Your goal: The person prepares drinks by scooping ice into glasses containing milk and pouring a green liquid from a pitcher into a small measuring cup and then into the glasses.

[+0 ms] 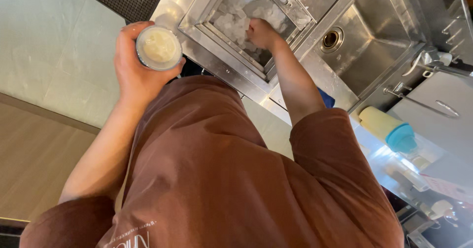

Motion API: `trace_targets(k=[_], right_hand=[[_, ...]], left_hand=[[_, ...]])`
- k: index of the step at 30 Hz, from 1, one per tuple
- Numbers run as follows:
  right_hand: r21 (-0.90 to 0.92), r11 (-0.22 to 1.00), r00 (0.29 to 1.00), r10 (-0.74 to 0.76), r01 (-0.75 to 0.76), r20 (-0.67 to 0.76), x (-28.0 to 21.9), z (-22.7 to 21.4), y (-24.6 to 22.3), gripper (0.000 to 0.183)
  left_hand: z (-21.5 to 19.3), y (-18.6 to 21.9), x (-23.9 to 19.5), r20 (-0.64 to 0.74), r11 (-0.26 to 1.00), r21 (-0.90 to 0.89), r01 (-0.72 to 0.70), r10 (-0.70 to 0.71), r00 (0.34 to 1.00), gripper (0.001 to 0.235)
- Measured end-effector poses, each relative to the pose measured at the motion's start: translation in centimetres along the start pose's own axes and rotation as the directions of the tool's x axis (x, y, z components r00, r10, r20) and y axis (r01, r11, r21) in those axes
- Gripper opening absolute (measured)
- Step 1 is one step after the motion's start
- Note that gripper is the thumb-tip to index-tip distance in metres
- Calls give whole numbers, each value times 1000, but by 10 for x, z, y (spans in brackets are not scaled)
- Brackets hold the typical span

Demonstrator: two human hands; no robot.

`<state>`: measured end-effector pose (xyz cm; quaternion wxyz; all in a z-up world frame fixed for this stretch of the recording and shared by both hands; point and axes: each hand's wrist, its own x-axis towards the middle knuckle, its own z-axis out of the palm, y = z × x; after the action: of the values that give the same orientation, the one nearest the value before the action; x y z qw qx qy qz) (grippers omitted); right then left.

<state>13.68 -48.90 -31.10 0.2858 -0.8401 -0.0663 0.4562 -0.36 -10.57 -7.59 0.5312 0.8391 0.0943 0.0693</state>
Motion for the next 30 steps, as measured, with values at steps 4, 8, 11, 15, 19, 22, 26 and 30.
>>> trace_targets(k=[4,8,11,15,19,22,26,30], right_hand=[[-30,997,998,-65,65,3,-45,-44,-54,21],[-390,910,987,-159,140,-16,-95,-104,-96,26],[-317,929,981,-190,189,28,-139,-152,-136,31],[-558,817,980,-198,144,-37,-183,-188,-194,27],[-792,609,974,-153,-41,-168,-201,-178,-233,20],[-831,508,963,-9,-228,-269,-210,-168,-251,23],[-809,513,935,-31,-288,-353,-228,-166,-261,17],[-791,541,920,-75,-285,-384,-246,-179,-247,24]], left_hand=[[16,-2,11,3,999,-25,-40,40,999,72],[42,-2,28,52,994,-29,-104,106,993,73],[67,2,40,102,986,-24,-162,164,981,75],[105,17,54,181,980,-38,-195,198,963,81],[138,35,64,246,979,-37,-200,203,948,83],[151,45,65,262,976,-45,-215,219,940,86],[161,45,65,260,978,-13,-210,206,943,85],[164,33,66,233,969,-137,-207,235,944,81]])
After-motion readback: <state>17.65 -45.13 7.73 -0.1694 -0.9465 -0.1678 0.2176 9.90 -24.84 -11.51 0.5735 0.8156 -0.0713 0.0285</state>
